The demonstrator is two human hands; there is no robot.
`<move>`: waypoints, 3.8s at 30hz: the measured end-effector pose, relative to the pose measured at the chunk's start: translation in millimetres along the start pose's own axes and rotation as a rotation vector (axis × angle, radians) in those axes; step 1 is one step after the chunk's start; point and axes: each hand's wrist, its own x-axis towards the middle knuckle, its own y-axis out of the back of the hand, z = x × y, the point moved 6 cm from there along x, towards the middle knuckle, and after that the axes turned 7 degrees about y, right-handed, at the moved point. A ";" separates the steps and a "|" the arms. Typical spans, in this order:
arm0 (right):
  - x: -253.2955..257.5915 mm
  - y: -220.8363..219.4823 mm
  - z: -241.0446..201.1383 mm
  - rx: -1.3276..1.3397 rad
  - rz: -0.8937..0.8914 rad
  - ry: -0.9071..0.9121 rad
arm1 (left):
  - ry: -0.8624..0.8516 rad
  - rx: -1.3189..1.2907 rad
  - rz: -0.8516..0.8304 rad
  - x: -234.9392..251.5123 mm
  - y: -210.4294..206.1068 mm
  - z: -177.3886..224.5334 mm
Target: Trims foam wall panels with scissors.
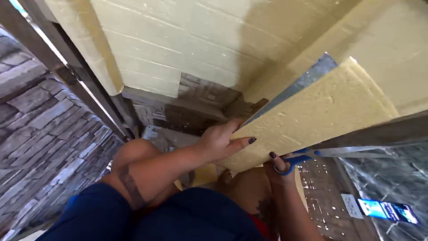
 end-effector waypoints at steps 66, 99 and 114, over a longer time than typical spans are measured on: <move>-12.7 -25.0 -17.0 -0.041 0.168 -0.041 | 0.003 -0.256 -0.167 20.1 1.1 -32.8; -53.9 -40.2 -9.6 -0.375 0.134 -0.062 | -0.203 -0.434 0.085 14.1 28.5 -24.5; 0.0 -50.4 -66.1 -0.248 -0.141 0.115 | -0.324 -0.372 0.069 13.1 28.5 -30.5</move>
